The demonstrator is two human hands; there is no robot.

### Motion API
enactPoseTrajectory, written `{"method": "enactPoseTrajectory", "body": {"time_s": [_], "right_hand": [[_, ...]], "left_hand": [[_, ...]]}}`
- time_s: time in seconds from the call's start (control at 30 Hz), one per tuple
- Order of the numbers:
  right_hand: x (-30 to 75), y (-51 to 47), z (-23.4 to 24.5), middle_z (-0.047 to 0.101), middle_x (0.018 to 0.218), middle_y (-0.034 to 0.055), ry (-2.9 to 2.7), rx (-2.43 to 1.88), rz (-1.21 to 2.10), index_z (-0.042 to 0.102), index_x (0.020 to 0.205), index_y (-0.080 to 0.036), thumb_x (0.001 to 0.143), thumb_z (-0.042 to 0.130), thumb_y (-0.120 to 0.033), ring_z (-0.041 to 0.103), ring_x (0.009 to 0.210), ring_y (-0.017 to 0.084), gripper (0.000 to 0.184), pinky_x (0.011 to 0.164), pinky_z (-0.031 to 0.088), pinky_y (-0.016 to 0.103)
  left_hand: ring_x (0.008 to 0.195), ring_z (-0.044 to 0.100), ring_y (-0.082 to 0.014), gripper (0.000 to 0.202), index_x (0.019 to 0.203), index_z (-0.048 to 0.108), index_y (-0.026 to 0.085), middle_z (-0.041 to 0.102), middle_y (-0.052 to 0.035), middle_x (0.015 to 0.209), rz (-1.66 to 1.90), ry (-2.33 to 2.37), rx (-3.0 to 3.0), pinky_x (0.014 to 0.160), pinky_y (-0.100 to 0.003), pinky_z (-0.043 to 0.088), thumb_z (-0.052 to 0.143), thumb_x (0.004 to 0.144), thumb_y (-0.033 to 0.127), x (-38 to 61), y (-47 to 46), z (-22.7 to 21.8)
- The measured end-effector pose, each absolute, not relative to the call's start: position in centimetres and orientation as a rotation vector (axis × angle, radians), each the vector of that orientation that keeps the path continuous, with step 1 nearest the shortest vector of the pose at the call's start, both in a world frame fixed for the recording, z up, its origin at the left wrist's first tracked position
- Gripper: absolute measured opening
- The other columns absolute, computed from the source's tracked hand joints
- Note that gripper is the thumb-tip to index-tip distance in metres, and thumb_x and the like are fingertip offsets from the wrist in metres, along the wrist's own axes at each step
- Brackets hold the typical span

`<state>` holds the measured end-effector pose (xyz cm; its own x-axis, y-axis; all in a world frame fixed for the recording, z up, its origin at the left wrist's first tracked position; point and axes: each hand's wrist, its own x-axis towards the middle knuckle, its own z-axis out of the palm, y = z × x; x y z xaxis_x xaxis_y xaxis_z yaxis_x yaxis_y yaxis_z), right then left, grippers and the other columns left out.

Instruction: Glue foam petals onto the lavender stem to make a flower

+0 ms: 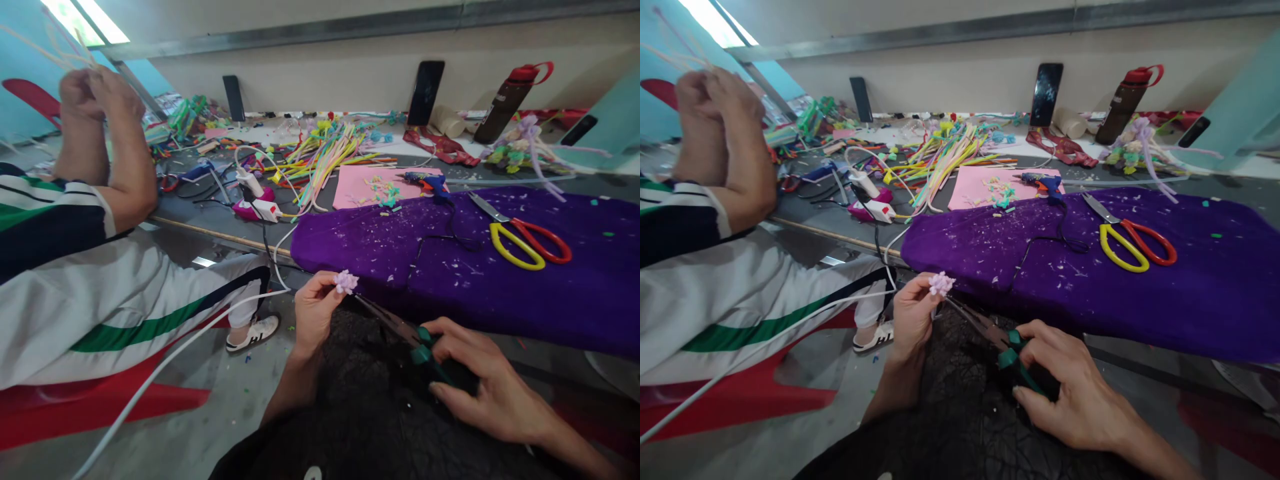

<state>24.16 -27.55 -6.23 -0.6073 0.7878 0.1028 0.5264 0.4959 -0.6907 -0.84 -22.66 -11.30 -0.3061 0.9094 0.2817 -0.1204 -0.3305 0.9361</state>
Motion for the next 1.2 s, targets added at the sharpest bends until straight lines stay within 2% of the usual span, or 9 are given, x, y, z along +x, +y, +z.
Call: {"method": "enactPoseTrajectory", "body": {"time_s": [0.33,1.2], "right_hand": [[23.2,-27.0,-6.3,0.055,0.102,0.0039,-2.224,-1.006,1.008,0.05,0.078,-0.021,0.067,0.057,-0.008,0.056,0.089,0.019,0.018,0.074,0.047,0.032],[23.0,-26.7,-7.2,0.052,0.102,0.0013,-2.13,-0.971,1.142,0.047,0.077,-0.021,0.067,0.058,-0.006,0.054,0.09,0.017,0.021,0.077,0.042,0.029]], "left_hand": [[0.075,0.058,-0.0151,0.009,0.074,0.066,0.019,0.063,-0.0024,0.077,1.757,1.225,1.339,0.07,-0.028,0.046,0.07,0.066,0.017,-0.6,-22.9,-10.8],[0.076,0.058,-0.0138,0.014,0.078,0.064,0.02,0.064,-0.0003,0.079,1.746,1.321,1.682,0.068,-0.027,0.045,0.064,0.071,0.008,-0.8,-22.9,-10.4]]}}
